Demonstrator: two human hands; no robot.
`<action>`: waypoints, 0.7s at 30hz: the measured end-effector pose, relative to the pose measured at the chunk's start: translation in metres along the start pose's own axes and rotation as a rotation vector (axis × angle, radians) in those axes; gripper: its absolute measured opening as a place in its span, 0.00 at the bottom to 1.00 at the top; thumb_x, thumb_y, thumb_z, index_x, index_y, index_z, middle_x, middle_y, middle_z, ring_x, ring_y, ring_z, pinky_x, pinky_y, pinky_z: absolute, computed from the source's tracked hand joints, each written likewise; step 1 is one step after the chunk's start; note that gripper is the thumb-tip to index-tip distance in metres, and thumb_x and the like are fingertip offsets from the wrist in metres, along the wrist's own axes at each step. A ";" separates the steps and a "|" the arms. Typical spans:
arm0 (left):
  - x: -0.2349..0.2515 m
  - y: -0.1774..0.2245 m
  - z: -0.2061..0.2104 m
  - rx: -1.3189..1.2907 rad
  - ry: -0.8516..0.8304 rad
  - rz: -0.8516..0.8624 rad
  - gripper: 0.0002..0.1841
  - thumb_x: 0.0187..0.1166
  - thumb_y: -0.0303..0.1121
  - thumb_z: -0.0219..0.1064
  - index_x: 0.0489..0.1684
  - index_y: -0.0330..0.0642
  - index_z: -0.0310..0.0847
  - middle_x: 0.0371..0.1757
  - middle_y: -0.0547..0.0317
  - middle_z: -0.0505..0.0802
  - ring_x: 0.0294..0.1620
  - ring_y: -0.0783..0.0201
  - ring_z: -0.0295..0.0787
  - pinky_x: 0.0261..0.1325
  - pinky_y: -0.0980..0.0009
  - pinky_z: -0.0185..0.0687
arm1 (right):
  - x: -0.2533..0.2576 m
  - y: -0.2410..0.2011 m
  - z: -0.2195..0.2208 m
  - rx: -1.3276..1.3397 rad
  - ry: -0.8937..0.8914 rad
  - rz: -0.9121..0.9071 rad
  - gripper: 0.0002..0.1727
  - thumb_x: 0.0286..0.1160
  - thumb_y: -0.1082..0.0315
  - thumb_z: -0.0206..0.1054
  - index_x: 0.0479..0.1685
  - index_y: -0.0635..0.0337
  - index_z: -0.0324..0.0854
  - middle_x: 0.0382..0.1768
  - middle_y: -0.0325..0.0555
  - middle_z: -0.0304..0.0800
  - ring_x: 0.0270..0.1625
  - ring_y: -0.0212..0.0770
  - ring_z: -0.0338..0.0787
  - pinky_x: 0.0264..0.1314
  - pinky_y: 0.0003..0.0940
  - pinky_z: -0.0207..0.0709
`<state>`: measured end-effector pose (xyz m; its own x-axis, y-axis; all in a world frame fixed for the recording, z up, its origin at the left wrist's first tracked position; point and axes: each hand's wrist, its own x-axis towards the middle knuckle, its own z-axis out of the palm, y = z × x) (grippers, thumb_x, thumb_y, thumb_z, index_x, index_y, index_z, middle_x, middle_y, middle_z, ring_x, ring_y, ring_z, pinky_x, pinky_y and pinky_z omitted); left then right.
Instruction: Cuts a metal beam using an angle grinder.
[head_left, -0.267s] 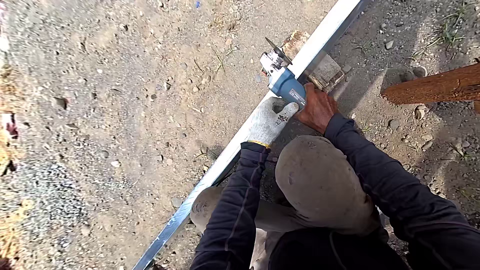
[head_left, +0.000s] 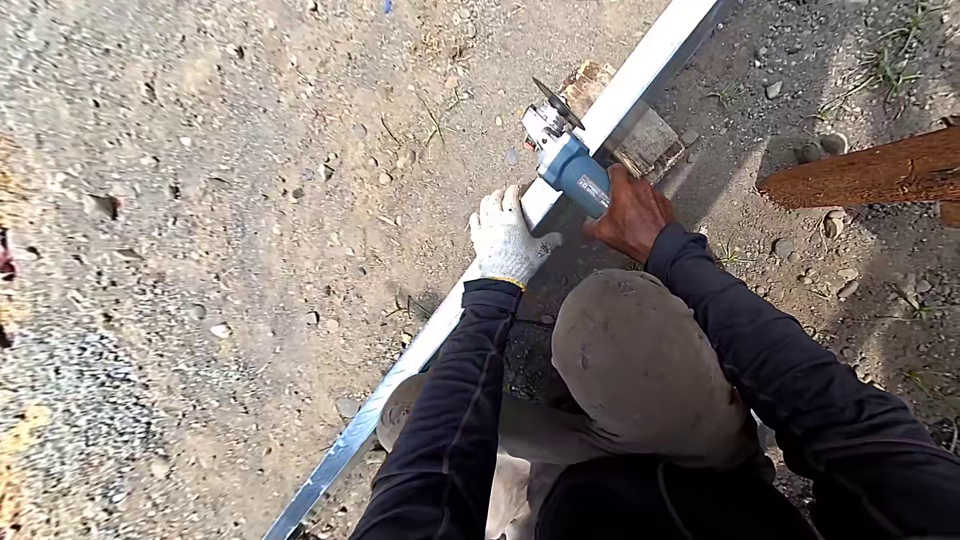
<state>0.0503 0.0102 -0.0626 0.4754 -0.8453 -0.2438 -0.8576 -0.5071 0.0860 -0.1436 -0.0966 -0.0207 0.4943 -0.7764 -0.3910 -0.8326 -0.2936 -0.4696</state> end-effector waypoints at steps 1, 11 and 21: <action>0.002 -0.002 0.003 0.011 -0.013 -0.020 0.57 0.50 0.65 0.81 0.88 0.48 0.65 0.84 0.41 0.75 0.84 0.39 0.71 0.78 0.33 0.68 | 0.000 0.000 0.001 -0.009 -0.006 0.001 0.50 0.54 0.39 0.77 0.78 0.59 0.70 0.52 0.59 0.91 0.50 0.60 0.94 0.46 0.61 0.85; 0.003 0.006 -0.005 0.065 -0.129 -0.149 0.40 0.61 0.60 0.77 0.69 0.42 0.75 0.59 0.41 0.91 0.49 0.36 0.93 0.45 0.32 0.85 | 0.006 0.003 0.003 -0.008 -0.040 0.033 0.51 0.52 0.37 0.78 0.78 0.58 0.70 0.51 0.58 0.92 0.52 0.59 0.94 0.47 0.61 0.85; 0.002 0.007 -0.006 0.062 -0.129 -0.156 0.38 0.61 0.59 0.77 0.67 0.42 0.76 0.57 0.41 0.92 0.49 0.37 0.93 0.45 0.33 0.85 | 0.008 0.003 0.005 0.005 -0.053 0.052 0.51 0.52 0.37 0.78 0.79 0.57 0.69 0.51 0.57 0.92 0.52 0.59 0.94 0.48 0.61 0.85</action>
<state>0.0464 0.0036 -0.0563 0.5781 -0.7266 -0.3713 -0.7877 -0.6157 -0.0215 -0.1409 -0.1010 -0.0299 0.4627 -0.7601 -0.4562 -0.8564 -0.2502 -0.4516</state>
